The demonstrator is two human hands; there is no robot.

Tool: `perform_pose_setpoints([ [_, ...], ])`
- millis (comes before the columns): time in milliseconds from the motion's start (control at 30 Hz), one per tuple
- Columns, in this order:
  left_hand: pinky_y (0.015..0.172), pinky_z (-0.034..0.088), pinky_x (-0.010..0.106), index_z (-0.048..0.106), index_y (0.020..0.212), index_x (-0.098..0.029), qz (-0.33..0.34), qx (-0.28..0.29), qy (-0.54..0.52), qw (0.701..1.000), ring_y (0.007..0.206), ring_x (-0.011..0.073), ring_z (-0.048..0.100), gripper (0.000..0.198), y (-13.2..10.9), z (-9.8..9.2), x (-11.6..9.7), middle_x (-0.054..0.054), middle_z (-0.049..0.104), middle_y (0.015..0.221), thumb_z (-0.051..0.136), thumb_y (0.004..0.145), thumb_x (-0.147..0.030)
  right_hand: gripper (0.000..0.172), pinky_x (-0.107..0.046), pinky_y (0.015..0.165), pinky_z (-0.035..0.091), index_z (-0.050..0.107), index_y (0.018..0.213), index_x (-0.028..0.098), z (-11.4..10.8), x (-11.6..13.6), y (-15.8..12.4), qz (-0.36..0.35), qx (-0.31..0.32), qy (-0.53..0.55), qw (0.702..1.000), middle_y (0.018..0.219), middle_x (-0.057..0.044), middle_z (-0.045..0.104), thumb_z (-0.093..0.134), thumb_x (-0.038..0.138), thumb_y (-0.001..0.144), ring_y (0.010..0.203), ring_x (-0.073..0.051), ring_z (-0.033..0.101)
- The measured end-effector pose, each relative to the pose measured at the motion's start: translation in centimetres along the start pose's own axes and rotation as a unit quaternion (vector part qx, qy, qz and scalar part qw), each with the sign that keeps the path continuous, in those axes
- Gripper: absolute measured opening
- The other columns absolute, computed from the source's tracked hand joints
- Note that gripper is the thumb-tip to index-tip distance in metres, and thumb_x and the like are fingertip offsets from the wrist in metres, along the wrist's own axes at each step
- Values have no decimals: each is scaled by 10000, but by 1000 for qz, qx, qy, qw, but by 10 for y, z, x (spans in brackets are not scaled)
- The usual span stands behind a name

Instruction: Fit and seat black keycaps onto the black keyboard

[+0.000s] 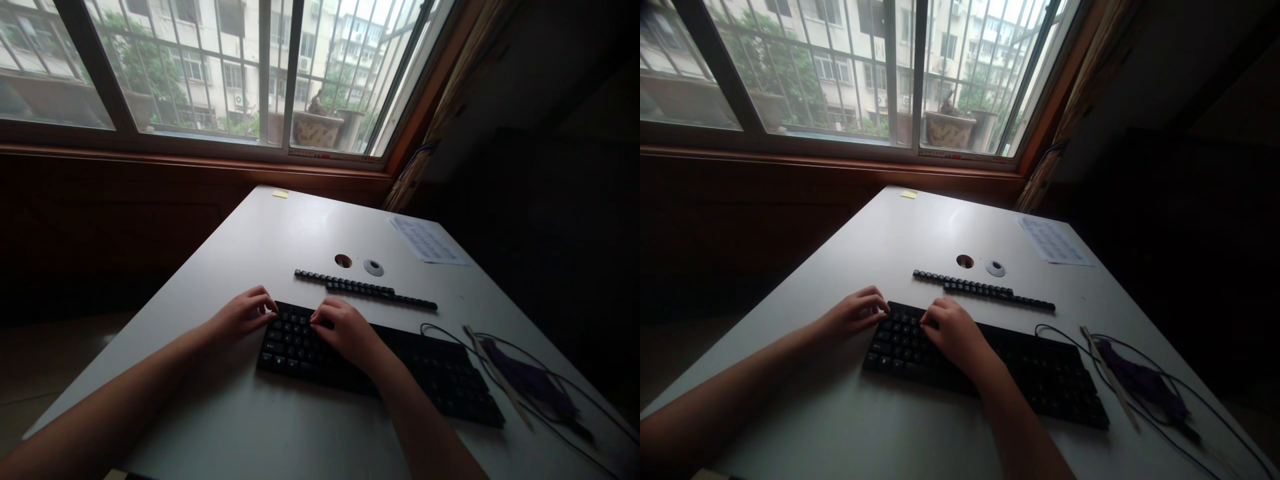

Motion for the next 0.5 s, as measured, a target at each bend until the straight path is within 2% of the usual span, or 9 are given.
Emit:
perform_pose_setpoints([
  [167, 777, 535, 287, 682, 1010, -188, -10, 2, -8, 1000, 828, 143, 623, 176, -1, -1, -2, 61, 582, 1032, 586, 972, -330, 124, -326, 785, 490, 693, 793, 207, 1, 1, -1, 39, -6, 11, 999, 862, -35, 657, 674, 85, 810, 848, -183, 616],
  [300, 773, 534, 290, 677, 1006, -185, -9, 5, -2, 1000, 820, 142, 617, 175, 0, -1, -1, 61, 579, 1026, 585, 970, -329, 74, -337, 827, 502, 723, 834, 228, -5, -4, 0, 28, 0, 42, 999, 892, -32, 682, 670, 187, 867, 870, -183, 639],
  [400, 774, 536, 294, 677, 1005, -184, -6, 5, -2, 1000, 819, 144, 618, 184, 0, 0, -1, 62, 582, 1021, 578, 974, -336, 120, -353, 886, 508, 730, 979, 243, -9, -12, 0, 44, -35, 61, 997, 1001, -45, 691, 634, 266, 910, 934, -187, 651],
  [500, 768, 539, 292, 682, 1011, -188, -3, 3, -2, 1000, 814, 143, 619, 193, 0, 0, 0, 63, 588, 1022, 579, 974, -348, 264, -373, 905, 520, 682, 1156, 246, -3, -19, 0, 68, -22, 74, 995, 1109, -67, 688, 640, 300, 901, 972, -198, 658],
])
Point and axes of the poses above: each hand's wrist, its own y-axis towards the middle knuckle, its own z-axis out of the palm, x = y × z, the point moved 3 cm from there along y, towards the middle knuckle
